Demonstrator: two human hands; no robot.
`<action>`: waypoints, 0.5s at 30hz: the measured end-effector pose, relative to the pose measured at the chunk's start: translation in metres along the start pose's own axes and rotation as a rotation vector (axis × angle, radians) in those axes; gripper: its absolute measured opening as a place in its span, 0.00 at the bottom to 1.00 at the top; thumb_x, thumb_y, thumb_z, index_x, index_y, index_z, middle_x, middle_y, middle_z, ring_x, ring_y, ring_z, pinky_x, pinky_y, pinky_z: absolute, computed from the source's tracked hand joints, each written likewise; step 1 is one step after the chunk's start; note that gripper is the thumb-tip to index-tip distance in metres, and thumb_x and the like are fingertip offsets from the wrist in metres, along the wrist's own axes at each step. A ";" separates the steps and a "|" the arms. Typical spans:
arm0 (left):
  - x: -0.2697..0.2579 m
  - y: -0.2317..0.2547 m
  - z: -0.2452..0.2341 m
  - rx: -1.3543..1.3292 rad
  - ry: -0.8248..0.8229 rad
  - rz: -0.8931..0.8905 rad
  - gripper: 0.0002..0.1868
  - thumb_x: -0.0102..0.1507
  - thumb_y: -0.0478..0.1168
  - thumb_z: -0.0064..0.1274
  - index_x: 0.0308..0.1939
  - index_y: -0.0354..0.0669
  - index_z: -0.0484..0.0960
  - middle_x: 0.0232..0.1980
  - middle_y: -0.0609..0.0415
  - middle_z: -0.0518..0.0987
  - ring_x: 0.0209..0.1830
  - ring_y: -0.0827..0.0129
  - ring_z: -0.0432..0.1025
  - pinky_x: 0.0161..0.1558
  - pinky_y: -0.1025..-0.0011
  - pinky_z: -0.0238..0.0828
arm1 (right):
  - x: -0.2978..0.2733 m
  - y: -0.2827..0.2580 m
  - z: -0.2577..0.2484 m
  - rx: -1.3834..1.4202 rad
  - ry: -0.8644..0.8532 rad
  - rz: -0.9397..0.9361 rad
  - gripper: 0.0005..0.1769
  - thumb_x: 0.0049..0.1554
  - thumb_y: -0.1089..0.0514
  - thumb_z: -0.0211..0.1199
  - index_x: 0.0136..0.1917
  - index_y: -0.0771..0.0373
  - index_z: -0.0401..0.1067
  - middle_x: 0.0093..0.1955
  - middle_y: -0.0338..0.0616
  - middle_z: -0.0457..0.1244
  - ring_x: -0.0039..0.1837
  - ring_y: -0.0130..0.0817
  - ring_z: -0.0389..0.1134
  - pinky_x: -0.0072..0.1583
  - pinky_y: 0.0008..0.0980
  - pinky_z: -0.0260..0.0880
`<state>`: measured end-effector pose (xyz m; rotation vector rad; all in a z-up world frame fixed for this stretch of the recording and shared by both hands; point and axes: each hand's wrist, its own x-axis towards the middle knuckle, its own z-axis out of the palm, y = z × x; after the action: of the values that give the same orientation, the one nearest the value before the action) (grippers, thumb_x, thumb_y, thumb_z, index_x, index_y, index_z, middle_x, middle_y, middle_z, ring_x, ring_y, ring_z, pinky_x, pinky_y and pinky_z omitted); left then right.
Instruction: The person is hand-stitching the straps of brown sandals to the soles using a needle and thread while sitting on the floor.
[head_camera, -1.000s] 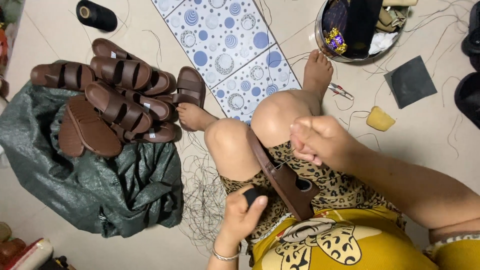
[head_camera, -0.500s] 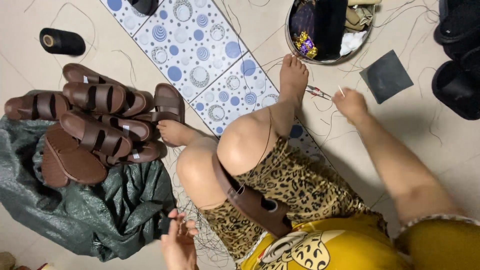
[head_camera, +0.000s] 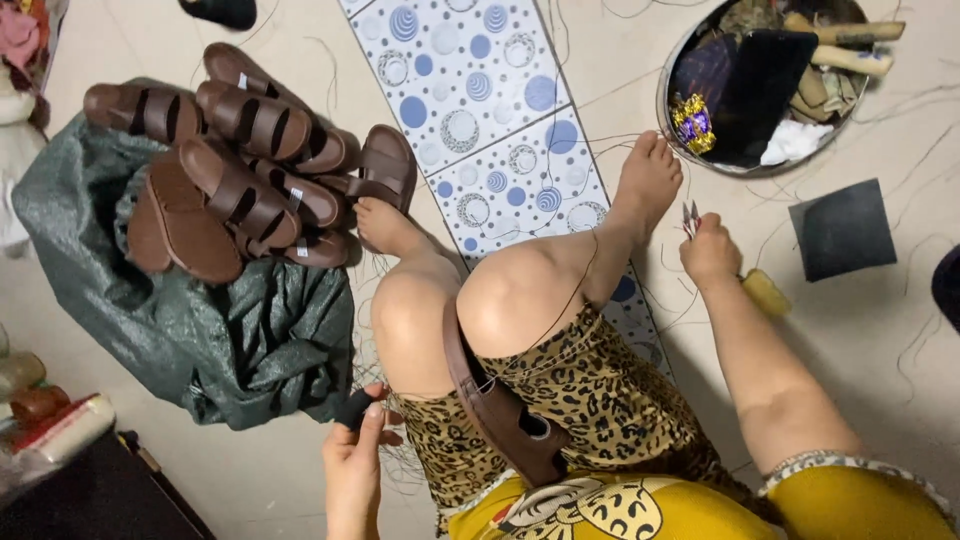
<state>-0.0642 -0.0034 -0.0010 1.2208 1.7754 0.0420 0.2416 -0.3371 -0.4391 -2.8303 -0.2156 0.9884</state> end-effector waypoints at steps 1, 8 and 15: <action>-0.003 0.000 0.002 -0.003 -0.005 0.110 0.19 0.67 0.39 0.51 0.60 0.32 0.80 0.46 0.45 0.79 0.38 0.63 0.73 0.34 0.67 0.71 | -0.007 -0.004 -0.014 0.150 -0.084 0.115 0.22 0.58 0.57 0.56 0.63 0.65 0.61 0.54 0.64 0.67 0.53 0.68 0.69 0.50 0.61 0.70; -0.057 0.061 0.046 0.292 -0.040 1.101 0.29 0.64 0.46 0.55 0.66 0.36 0.67 0.63 0.46 0.73 0.64 0.58 0.70 0.69 0.63 0.63 | -0.067 -0.017 -0.096 1.137 -0.293 0.378 0.05 0.59 0.62 0.58 0.43 0.56 0.63 0.35 0.50 0.63 0.30 0.30 0.56 0.30 0.26 0.49; -0.037 0.064 0.097 0.264 -0.238 1.575 0.11 0.59 0.32 0.64 0.24 0.29 0.81 0.46 0.45 0.79 0.57 0.39 0.72 0.60 0.45 0.65 | -0.127 -0.039 -0.167 1.477 -0.252 -0.164 0.27 0.61 0.67 0.50 0.74 0.58 0.56 0.51 0.49 0.67 0.41 0.27 0.68 0.29 0.17 0.58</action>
<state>0.0519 -0.0421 0.0021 2.3872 0.2652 0.5398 0.2445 -0.3356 -0.2253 -1.3312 0.2012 0.8691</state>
